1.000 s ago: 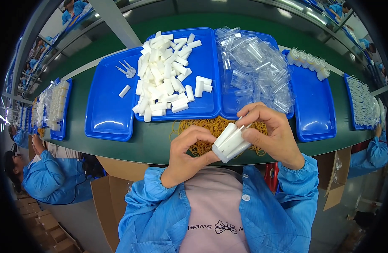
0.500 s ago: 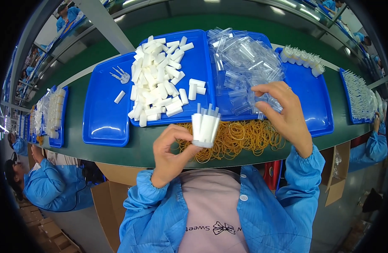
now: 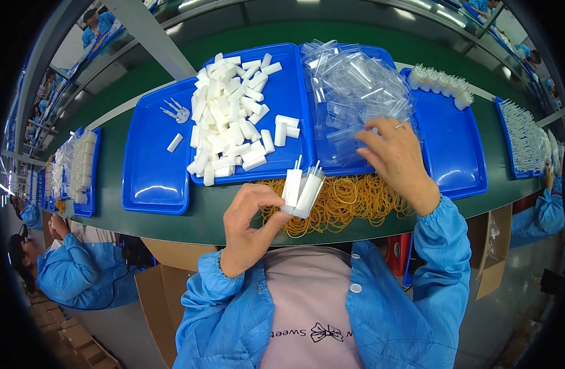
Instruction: The person assembles units by attaching white foam pieces onto the prongs of a plastic base, sliding clear plastic tubes over the foam pieces, and wrapping a rubber band around the bundle.
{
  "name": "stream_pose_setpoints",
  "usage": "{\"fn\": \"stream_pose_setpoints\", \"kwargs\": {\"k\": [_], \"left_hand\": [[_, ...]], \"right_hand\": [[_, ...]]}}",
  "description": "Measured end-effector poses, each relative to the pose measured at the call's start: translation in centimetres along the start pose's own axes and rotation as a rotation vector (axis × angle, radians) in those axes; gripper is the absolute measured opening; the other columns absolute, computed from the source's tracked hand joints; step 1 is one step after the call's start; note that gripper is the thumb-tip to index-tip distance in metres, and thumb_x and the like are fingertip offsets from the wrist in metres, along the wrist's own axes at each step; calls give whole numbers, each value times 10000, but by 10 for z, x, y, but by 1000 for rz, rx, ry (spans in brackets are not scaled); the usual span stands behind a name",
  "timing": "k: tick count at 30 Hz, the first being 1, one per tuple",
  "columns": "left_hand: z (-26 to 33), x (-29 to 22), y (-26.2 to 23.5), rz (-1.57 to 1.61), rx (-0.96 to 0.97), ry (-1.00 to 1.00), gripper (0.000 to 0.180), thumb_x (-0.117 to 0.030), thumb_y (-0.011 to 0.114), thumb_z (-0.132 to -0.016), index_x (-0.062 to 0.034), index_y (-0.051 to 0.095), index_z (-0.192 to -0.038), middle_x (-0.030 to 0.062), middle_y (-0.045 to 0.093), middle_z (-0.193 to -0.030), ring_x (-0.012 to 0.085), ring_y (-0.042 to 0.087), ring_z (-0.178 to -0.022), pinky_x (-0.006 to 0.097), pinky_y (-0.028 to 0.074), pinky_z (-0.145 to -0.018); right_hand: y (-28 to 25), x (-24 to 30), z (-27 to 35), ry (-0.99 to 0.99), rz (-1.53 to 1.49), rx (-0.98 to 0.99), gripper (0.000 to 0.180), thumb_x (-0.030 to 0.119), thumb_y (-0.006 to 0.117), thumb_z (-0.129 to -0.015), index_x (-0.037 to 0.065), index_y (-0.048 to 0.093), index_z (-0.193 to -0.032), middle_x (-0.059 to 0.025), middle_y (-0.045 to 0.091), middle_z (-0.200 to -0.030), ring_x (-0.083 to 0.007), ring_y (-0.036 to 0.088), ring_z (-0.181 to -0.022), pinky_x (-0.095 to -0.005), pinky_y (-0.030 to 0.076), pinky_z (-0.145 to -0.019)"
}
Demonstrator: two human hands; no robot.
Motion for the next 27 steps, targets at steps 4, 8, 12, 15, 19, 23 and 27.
{"fn": "stream_pose_setpoints", "kwargs": {"k": [4,8,12,15,19,23,27], "left_hand": [[2,-5,1,-11,3,72,239,-1,772,-690,-29,643,-890,105,618,-906,226,599,-798,303,480,-687],[4,-13,4,-21,-8,150,247,-12,781,-682,-36,651,-891,111,626,-939,236,617,-829,308,499,-687],[5,-18,7,-117,-15,242,270,-21,789,-651,-54,663,-887,110,648,-1028,243,635,-833,311,508,-692],[6,-18,6,-117,-16,259,287,-27,793,-624,-58,665,-878,111,660,-1053,246,638,-829,311,508,-691],[3,-23,5,-114,-1,300,300,-30,791,-601,-56,663,-872,116,669,-1068,257,636,-834,315,511,-697],[0,-29,4,-198,73,380,309,-25,782,-579,-53,655,-859,118,669,-1106,256,631,-828,312,516,-692],[0,-30,5,-251,110,435,320,-23,776,-565,-53,648,-856,116,667,-1116,252,625,-828,299,518,-677]], "right_hand": [[-7,-6,0,269,-667,-157,166,83,653,-819,64,629,-982,-54,612,-988,-169,589,-876,-327,472,-760],[-17,4,-4,563,-1483,-147,177,91,593,-894,6,617,-1048,-30,612,-1029,-98,574,-892,-256,476,-793],[-31,19,-8,438,-1485,-180,223,111,591,-903,-6,610,-1092,-32,615,-981,-125,578,-872,-252,477,-799],[-41,27,-6,445,-1425,-106,204,122,580,-911,3,623,-1071,-51,617,-964,-129,574,-880,-259,471,-783],[-44,24,-8,290,-924,-112,169,147,570,-919,7,639,-984,-77,619,-937,-132,580,-848,-275,463,-753],[-35,21,-12,272,-1032,22,192,175,553,-930,4,637,-949,-68,628,-901,-127,583,-794,-281,465,-735],[-30,27,-11,311,-1168,137,222,214,545,-938,8,628,-951,-44,604,-892,-111,558,-844,-259,444,-764]]}}
Point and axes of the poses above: each hand's wrist, its own z-axis away from the middle knuckle, its own y-axis out of the palm, x = y × z, the point moved 3 cm from there along -z, towards the middle knuckle
